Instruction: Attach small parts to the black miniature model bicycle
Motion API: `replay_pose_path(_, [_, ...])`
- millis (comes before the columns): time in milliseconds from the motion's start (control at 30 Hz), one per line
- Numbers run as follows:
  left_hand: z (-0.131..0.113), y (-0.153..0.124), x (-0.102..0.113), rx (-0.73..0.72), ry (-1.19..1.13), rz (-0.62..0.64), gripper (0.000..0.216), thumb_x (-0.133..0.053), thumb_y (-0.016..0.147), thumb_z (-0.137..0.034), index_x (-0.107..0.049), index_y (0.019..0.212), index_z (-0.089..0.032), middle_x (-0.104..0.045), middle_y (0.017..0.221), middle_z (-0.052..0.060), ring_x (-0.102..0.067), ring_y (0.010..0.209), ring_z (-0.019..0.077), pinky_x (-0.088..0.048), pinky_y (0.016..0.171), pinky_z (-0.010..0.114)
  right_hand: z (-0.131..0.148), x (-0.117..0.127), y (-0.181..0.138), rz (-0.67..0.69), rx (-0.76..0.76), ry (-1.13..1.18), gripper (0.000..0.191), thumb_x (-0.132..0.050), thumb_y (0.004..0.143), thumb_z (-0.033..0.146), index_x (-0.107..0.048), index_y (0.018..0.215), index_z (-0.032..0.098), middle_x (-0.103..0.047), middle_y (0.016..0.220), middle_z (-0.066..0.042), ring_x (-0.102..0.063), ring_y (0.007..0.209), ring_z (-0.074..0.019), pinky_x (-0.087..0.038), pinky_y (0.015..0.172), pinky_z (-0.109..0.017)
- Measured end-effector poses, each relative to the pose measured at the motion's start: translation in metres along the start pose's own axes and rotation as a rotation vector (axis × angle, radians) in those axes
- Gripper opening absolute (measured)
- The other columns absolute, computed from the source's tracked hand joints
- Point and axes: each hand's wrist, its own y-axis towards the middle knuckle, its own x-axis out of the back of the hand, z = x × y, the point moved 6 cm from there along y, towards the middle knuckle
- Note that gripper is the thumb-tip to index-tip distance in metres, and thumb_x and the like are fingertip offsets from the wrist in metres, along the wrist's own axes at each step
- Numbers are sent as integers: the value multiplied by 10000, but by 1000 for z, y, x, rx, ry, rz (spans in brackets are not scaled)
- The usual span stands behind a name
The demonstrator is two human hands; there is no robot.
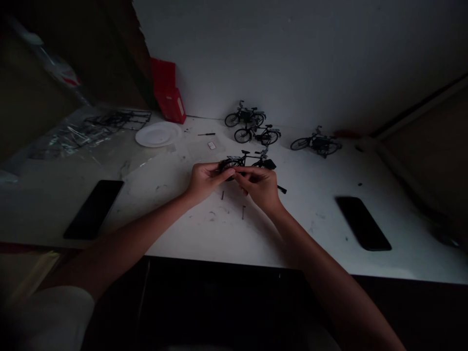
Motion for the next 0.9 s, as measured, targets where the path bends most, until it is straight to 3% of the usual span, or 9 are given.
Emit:
replay_pose_path(167, [-2,-3,1,-30,90,-45,398,-826,890,-562,-830,843,-167,-700,725,26,-645,743,176,-510,694,284,3,0,1,40,-10,27,354,-873,858,516,-884,1027,206,-636,546,31,-543,427,-106,-443,442,-264])
replay_pose_path(367, [-2,-5,0,-24,70,-75,366,-897,815,-537,-838,841,-177,-749,803,57,-714,885,244,-573,800,321,17,-3,3,-24,7,-12,422,-858,855,595,-851,956,185,-649,559,1,-556,441,-125,-414,413,-270])
replay_pose_path(600, [-5,-6,1,-95,149,-78,379,-813,911,-514,-790,772,-163,-646,710,19,-617,709,159,-501,696,280,26,-11,3,-65,133,-251,389,-803,919,583,-825,934,194,-733,692,-44,-625,573,-153,-469,509,-287])
replay_pose_path(900, [1,-5,-2,-33,-14,-58,360,-836,898,-518,-856,984,-169,-786,897,49,-731,861,201,-590,859,304,20,-6,0,-172,216,-183,366,-759,967,593,-834,978,234,-777,853,-70,-708,708,-192,-544,589,-323])
